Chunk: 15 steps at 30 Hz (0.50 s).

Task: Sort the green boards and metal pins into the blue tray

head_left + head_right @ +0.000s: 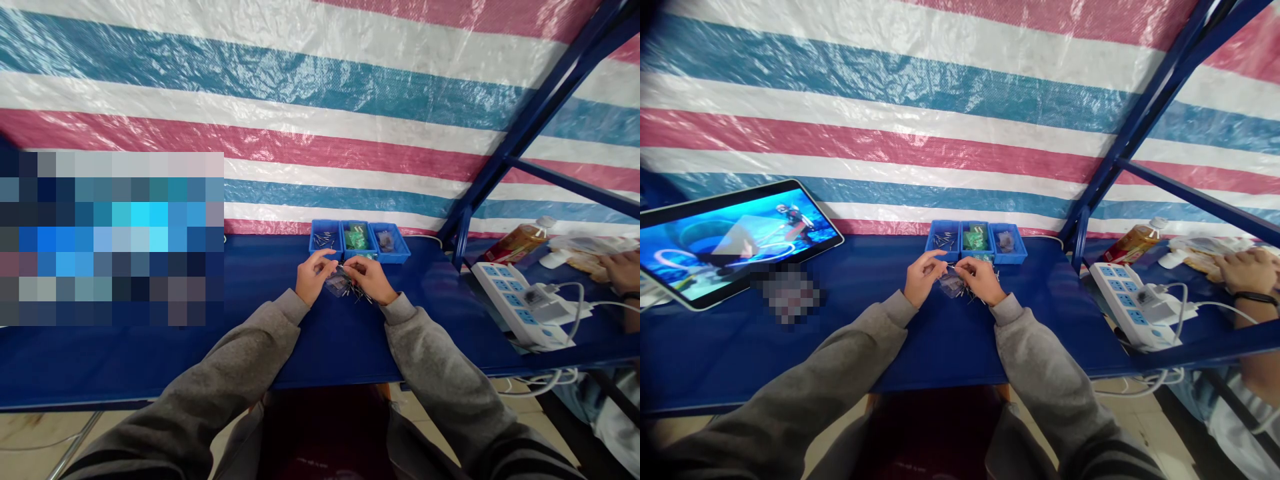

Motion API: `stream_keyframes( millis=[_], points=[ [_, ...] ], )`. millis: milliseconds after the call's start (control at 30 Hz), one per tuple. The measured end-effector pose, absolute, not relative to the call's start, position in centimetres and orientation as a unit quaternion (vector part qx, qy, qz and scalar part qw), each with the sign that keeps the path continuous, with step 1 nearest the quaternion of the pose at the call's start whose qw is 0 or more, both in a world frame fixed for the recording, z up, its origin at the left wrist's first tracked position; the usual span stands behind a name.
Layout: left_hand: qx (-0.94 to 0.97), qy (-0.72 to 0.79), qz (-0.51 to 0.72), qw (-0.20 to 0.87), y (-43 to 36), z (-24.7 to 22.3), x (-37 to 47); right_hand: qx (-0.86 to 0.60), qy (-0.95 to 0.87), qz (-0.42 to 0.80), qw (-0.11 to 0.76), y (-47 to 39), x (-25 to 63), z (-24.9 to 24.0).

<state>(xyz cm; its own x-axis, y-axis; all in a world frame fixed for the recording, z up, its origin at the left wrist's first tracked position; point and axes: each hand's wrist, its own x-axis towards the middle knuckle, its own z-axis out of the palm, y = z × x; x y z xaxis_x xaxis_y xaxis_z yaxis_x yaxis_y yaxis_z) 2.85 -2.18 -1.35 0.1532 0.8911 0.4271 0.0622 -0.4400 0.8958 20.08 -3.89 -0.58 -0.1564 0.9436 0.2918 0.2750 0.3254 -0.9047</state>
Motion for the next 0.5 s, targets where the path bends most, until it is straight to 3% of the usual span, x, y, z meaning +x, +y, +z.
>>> stream_keyframes(
  millis=[500],
  points=[
    [0.633, 0.361, 0.535, 0.427, -1.64, -1.27, 3.02, -0.476, -0.647, 0.346, 0.485, -3.77, 20.09, -0.91]
  ],
)
